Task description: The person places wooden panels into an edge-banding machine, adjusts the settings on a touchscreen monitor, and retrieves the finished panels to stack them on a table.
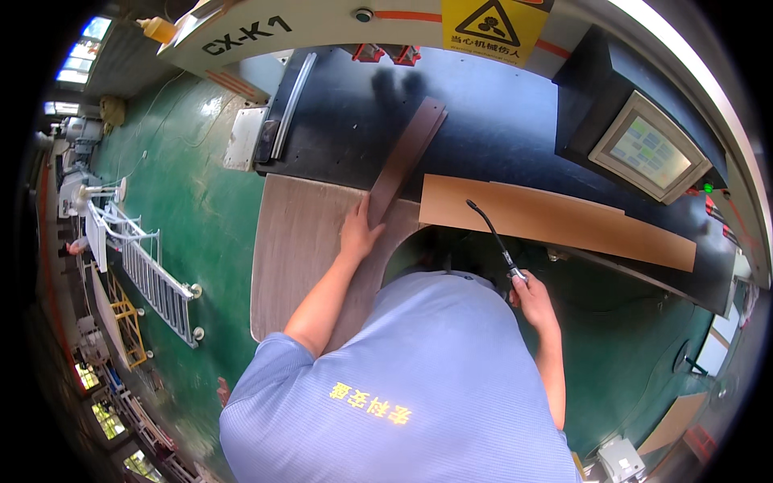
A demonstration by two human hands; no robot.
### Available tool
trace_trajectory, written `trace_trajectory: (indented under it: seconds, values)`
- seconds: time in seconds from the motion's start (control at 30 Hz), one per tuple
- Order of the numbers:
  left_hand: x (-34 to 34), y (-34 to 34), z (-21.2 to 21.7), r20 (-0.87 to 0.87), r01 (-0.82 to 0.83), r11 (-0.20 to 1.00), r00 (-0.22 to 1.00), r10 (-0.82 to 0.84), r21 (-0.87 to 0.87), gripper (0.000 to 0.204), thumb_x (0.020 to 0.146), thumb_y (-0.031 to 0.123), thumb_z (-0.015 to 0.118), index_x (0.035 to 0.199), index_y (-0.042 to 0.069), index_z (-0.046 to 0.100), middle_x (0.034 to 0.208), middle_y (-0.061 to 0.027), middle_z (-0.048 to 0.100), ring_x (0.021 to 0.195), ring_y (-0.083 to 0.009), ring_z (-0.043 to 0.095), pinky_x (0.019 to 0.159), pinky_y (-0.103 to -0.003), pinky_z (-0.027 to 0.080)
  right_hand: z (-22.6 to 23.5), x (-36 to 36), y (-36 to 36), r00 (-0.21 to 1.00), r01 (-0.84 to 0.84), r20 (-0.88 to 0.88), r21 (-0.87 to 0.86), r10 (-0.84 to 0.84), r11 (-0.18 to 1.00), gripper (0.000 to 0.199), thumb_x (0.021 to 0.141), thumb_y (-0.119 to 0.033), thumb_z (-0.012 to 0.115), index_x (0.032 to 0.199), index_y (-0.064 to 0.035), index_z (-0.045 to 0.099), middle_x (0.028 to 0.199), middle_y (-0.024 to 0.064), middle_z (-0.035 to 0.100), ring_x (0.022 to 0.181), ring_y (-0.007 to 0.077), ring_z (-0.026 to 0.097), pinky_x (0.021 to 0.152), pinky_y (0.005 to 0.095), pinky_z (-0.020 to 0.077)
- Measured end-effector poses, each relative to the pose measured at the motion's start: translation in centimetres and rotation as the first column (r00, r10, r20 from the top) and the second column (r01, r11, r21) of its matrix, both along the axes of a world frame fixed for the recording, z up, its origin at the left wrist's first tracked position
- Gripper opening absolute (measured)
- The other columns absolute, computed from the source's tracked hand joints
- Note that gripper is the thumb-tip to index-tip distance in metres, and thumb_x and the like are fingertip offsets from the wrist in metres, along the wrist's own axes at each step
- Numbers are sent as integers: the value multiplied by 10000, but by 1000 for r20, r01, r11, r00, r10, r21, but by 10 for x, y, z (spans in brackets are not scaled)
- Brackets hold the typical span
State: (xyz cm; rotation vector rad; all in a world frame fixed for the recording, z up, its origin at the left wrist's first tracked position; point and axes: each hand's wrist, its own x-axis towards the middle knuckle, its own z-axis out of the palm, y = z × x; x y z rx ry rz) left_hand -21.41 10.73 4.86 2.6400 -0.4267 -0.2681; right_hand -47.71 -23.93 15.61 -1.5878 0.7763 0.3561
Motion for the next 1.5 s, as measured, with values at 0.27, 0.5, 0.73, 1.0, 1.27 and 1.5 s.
trace_trajectory:
  seconds: [0.27,0.5,0.73,1.0,1.27,1.5]
  values:
    - [50,68,-20,-30,-14,992,1000,10,-123,705,880,308,762,1520,235,477,1407,-205,565,1224,-402,599,992,-455,512,3,12,38,999,14,-41,-145,-20,989,271,1058,-287,548,1043,-26,618,713,-8,556,644,85,501,616,265,429]
    - [67,82,-29,-17,53,998,998,-54,-18,678,898,328,743,1520,276,478,1457,-212,535,1277,-398,575,1017,-434,508,-7,18,51,1000,18,-23,-162,-22,987,283,1050,-301,563,1065,-23,615,727,7,559,662,103,506,630,285,441]
    - [60,68,-9,-175,124,972,981,-89,199,1029,806,550,772,1607,127,284,1642,-229,244,1485,-445,290,1144,-611,315,-10,15,53,998,-35,-65,-185,23,982,310,1045,-312,562,1121,-18,627,761,53,610,702,141,551,672,316,470]
    - [31,41,-14,-197,133,931,978,-68,340,1221,679,640,806,1634,167,210,1687,-210,124,1522,-482,140,1151,-710,192,-18,8,59,994,-36,-111,-163,18,986,327,1038,-308,577,1174,-15,633,866,124,678,792,201,607,754,352,500]
    - [117,110,-59,155,-135,977,982,109,167,947,767,432,813,1533,66,392,1588,-196,374,1461,-410,328,1188,-572,277,-29,1,60,993,-36,-115,-125,21,992,334,1035,-307,587,1185,-11,631,880,154,677,802,208,610,757,352,500]
    - [122,124,-68,44,-80,996,996,82,-50,901,791,350,833,1501,4,399,1497,-220,474,1390,-430,421,1147,-500,381,-38,3,65,996,-30,-89,-156,17,987,351,1031,-322,598,1184,-8,630,896,153,687,810,198,616,756,349,501]
